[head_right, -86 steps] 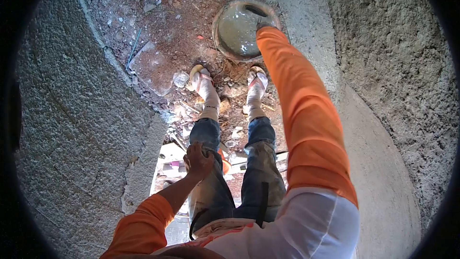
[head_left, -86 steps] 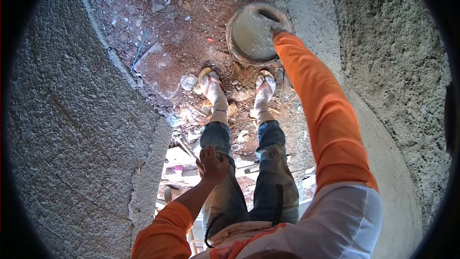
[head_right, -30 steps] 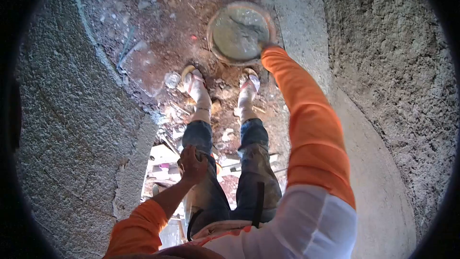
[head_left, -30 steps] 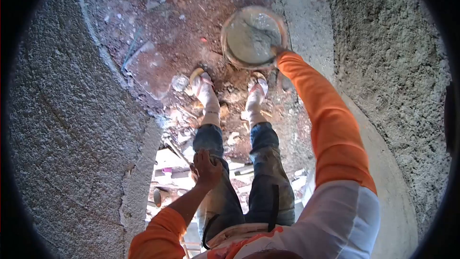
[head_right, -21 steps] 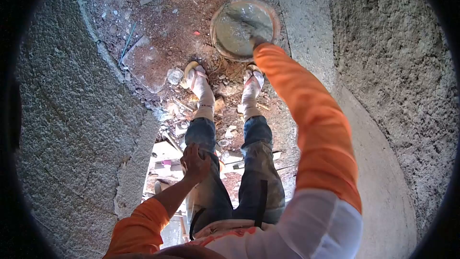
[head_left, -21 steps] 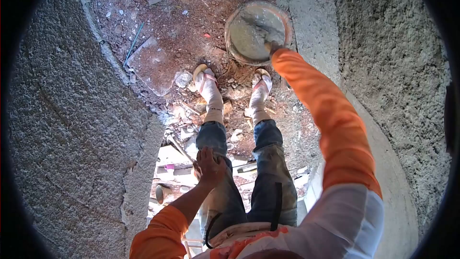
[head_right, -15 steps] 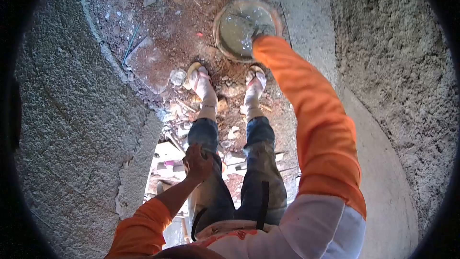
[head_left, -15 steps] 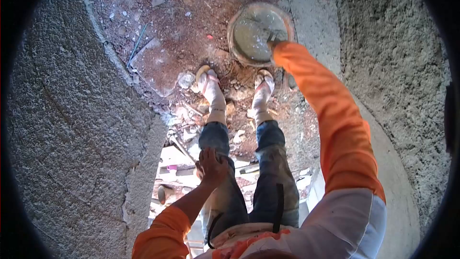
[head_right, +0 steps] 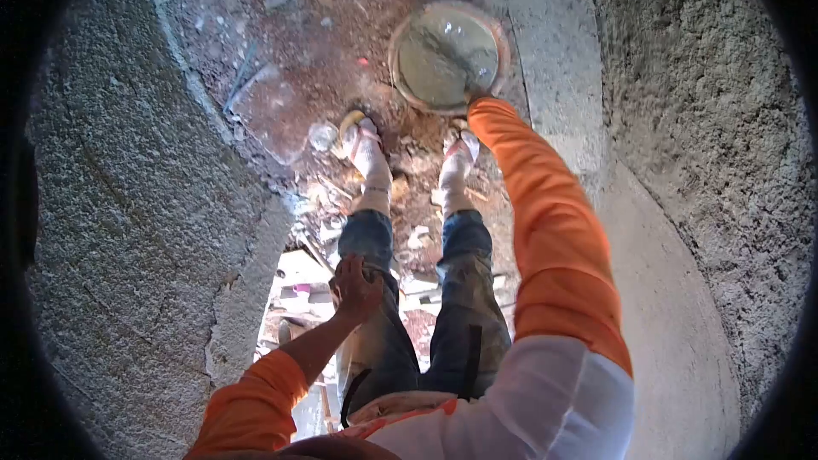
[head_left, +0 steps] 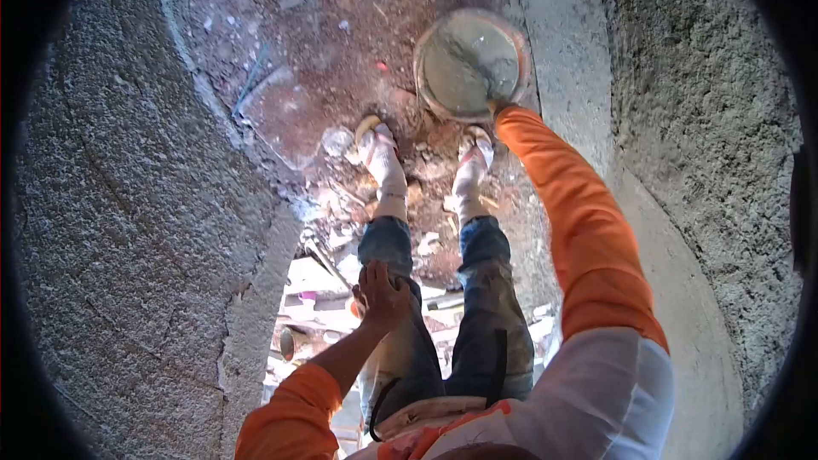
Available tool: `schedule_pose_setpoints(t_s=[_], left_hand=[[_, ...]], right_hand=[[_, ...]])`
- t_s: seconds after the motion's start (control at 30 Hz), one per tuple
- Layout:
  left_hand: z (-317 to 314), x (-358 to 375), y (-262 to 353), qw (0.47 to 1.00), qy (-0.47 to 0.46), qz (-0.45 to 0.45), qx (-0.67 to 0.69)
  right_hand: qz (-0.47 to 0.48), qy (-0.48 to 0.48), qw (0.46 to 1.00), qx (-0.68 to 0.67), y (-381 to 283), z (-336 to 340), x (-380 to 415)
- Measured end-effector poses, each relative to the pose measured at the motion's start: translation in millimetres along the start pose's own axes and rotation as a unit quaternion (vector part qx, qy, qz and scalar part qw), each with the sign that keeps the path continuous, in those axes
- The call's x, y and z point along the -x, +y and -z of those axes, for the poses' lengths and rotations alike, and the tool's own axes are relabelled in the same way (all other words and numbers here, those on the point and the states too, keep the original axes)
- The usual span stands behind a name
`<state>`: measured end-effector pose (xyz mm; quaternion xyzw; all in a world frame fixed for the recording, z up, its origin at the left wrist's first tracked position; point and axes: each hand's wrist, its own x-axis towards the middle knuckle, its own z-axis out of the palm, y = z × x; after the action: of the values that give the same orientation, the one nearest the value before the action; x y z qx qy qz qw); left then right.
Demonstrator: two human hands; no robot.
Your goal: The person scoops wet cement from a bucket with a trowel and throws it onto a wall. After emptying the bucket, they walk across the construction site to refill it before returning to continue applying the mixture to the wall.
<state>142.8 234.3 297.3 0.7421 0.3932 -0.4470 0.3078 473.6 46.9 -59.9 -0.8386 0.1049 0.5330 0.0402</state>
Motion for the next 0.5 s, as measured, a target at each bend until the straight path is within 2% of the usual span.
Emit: schedule_pose_setpoints(t_s=[0.03,0.07,0.1,0.13,0.17,0.3,0.37,0.47,0.5], left_hand=[[3,-12,2,1.000,0.014,-0.003,0.000],[5,-15,1,1.000,0.010,-0.005,0.004],[3,-1,-3,1.000,-0.013,-0.001,0.008],[3,12,-6,1.000,-0.026,0.002,0.004],[4,6,-1,1.000,-0.014,0.002,0.005],[5,4,5,1.000,0.016,-0.006,-0.013],[9,-1,11,0.999,0.044,-0.021,-0.023],[15,-2,11,1.000,0.011,-0.007,-0.027],[14,-2,10,0.999,0.003,-0.004,-0.033]], right_hand=[[0.014,-0.134,0.943,0.305,-32,9,-1],[0.020,-0.259,0.774,0.578,-48,11,6],[0.035,-0.207,0.835,0.509,-47,13,19],[0.034,-0.119,0.929,0.350,-43,16,36],[0.035,-0.068,0.961,0.265,-43,18,53],[0.048,-0.027,0.975,0.214,-11,33,107],[0.060,-0.012,0.975,0.215,-5,65,140],[0.079,0.012,0.969,0.235,-14,131,191],[0.051,-0.009,0.968,0.244,-38,155,213]])
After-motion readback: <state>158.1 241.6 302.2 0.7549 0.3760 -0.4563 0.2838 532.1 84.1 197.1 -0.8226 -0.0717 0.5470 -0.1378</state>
